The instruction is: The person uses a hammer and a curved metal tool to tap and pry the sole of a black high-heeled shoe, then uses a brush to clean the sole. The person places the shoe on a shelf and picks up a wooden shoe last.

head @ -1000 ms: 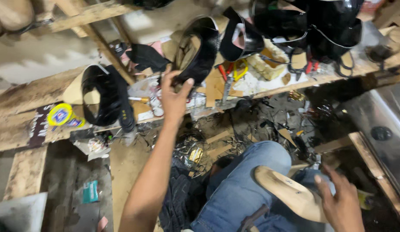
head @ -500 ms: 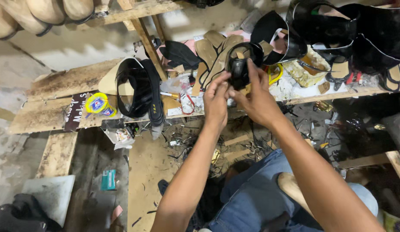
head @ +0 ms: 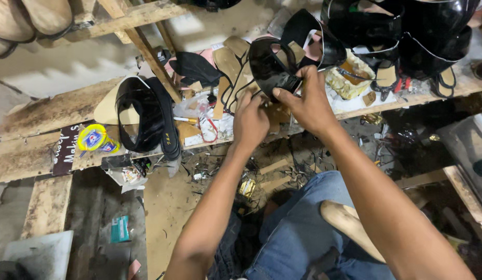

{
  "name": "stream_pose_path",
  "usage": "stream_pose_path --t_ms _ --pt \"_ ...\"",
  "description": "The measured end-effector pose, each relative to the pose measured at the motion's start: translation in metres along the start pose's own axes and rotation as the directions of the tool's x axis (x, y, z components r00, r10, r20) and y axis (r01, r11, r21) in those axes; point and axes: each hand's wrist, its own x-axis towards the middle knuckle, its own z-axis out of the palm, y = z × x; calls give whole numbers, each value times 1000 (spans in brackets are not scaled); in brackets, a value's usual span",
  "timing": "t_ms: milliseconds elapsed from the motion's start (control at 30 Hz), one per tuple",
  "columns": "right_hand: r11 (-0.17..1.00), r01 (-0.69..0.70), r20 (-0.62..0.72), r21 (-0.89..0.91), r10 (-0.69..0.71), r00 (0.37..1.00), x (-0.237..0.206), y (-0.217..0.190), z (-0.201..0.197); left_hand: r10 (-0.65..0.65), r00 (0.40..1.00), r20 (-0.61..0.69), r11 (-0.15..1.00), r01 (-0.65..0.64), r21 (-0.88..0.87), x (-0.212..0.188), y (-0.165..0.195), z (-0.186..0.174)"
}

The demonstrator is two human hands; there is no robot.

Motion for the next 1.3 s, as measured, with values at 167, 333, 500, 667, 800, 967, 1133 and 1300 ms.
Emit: stream_pose_path --t_ms 167,333,500,667,800,967,1133,1300 --pt "1000 21 44 0 -21 999 -3 -5 -20 113 958 264 937 -191 292 35 1 6" --pt "873 -257 120 415 228 966 -8 -29 -61 21 965 262 968 -86 238 34 -2 8" --pt "803 -239 129 546 202 971 -25 -52 -125 -46 951 305 932 -70 357 35 4 15" --pt "742 -202 44 639 227 973 -72 -56 -175 -57 933 356 946 -63 317 44 9 8" --pt "489 -189 3 852 355 935 -116 -36 -191 97 968 233 944 -163 285 41 13 -7" --pt "130 -197 137 972 367 920 -161 0 -197 -284 933 222 863 350 -365 8 40 -3" --pt "139 -311 185 940 558 809 -182 13 -194 -58 907 418 541 380 -750 -18 66 4" --pt "37 -339 323 940 221 920 -199 3 -197 -40 875 482 454 446 -771 -21 79 5"
